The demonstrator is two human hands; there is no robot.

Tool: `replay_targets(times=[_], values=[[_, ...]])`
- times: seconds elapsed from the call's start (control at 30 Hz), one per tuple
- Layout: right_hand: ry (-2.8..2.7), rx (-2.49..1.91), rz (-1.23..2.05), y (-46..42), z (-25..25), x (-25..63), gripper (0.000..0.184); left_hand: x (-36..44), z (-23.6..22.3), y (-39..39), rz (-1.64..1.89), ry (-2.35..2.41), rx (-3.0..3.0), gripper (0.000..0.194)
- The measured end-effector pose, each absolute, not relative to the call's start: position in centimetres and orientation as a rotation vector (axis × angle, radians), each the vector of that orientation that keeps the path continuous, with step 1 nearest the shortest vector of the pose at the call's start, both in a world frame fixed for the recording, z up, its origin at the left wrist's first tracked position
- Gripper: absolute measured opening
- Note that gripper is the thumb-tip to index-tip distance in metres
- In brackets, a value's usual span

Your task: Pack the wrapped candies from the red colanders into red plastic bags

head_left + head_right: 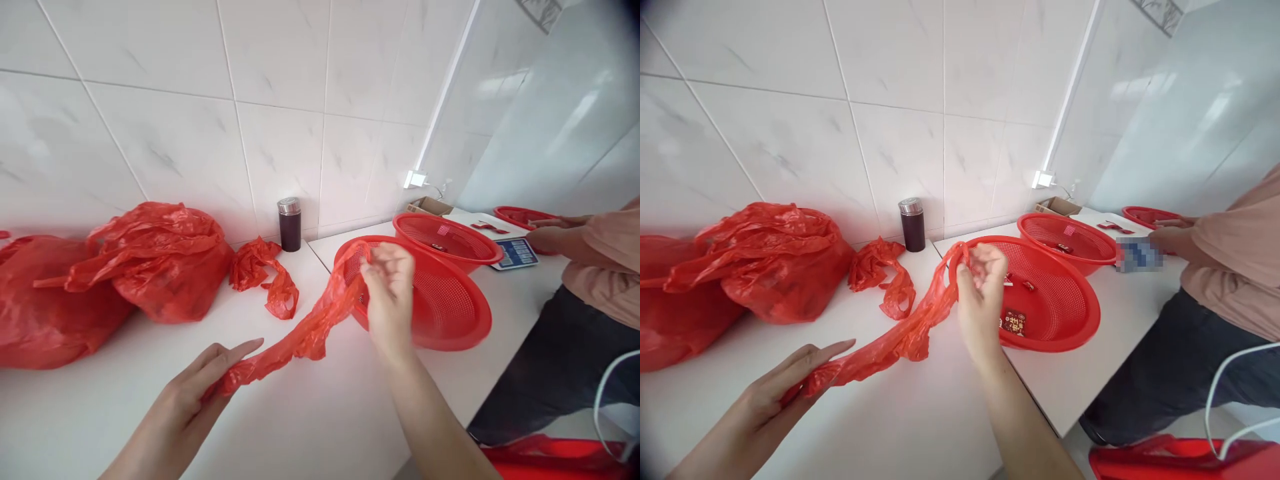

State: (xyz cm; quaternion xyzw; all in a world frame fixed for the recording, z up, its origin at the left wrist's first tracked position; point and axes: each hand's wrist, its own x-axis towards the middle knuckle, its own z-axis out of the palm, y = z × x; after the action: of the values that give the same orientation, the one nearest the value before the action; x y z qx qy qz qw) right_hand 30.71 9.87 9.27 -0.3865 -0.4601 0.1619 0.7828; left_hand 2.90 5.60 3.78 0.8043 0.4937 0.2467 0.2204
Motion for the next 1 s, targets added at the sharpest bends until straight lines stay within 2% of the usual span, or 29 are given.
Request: replay_targets(times=[0.07,0.13,0.23,0.37,0.43,0.5,0.57,0.77,0.83,0.93,1.0], values=[[-1.158,-0.785,0.061,7.9,10.6,30.2,0.030,3.3,4.0,5.3,0.617,1.335,2.189,0.039],[-1.519,-0.695,0.003,6.1,11.9,29.3,0.026,3.9,4.2,5.1,0.606,1.329,2.138,0.035],[-2.225,-0.801,0.280,4.9,12.1,28.0,0.014,4.3,4.6,4.7,0.644,1.361,2.056,0.028],[-2.753,-1.086,0.537,5.4,9.6,27.9,0.018,4.0,4.9,4.3,0.655,1.427,1.931,0.027],[-2.867,-1.125,0.610,5.7,8.2,28.3,0.021,3.9,4.9,4.2,0.655,1.415,1.907,0.030],[-2.923,-1.182,0.580,5.7,6.9,28.7,0.034,4.0,5.1,4.1,0.618,1.324,1.965,0.032],[-2.921,-1.291,0.463,5.7,5.8,29.0,0.048,4.1,5.4,3.9,0.492,1.197,2.062,0.030],[-2.731,-1.611,0.136,6.5,3.4,29.1,0.062,3.7,6.3,3.7,0.177,1.229,2.185,0.027],[-2.640,-1.541,0.098,6.5,2.9,28.7,0.053,3.6,6.5,3.8,0.169,1.239,2.170,0.028],[-2.549,-1.174,0.116,6.1,2.5,27.1,0.023,4.2,6.6,3.7,0.229,1.176,2.141,0.029],[-2.516,-0.952,0.202,6.0,2.3,25.9,0.019,4.7,6.4,3.6,0.284,1.122,2.128,0.027]])
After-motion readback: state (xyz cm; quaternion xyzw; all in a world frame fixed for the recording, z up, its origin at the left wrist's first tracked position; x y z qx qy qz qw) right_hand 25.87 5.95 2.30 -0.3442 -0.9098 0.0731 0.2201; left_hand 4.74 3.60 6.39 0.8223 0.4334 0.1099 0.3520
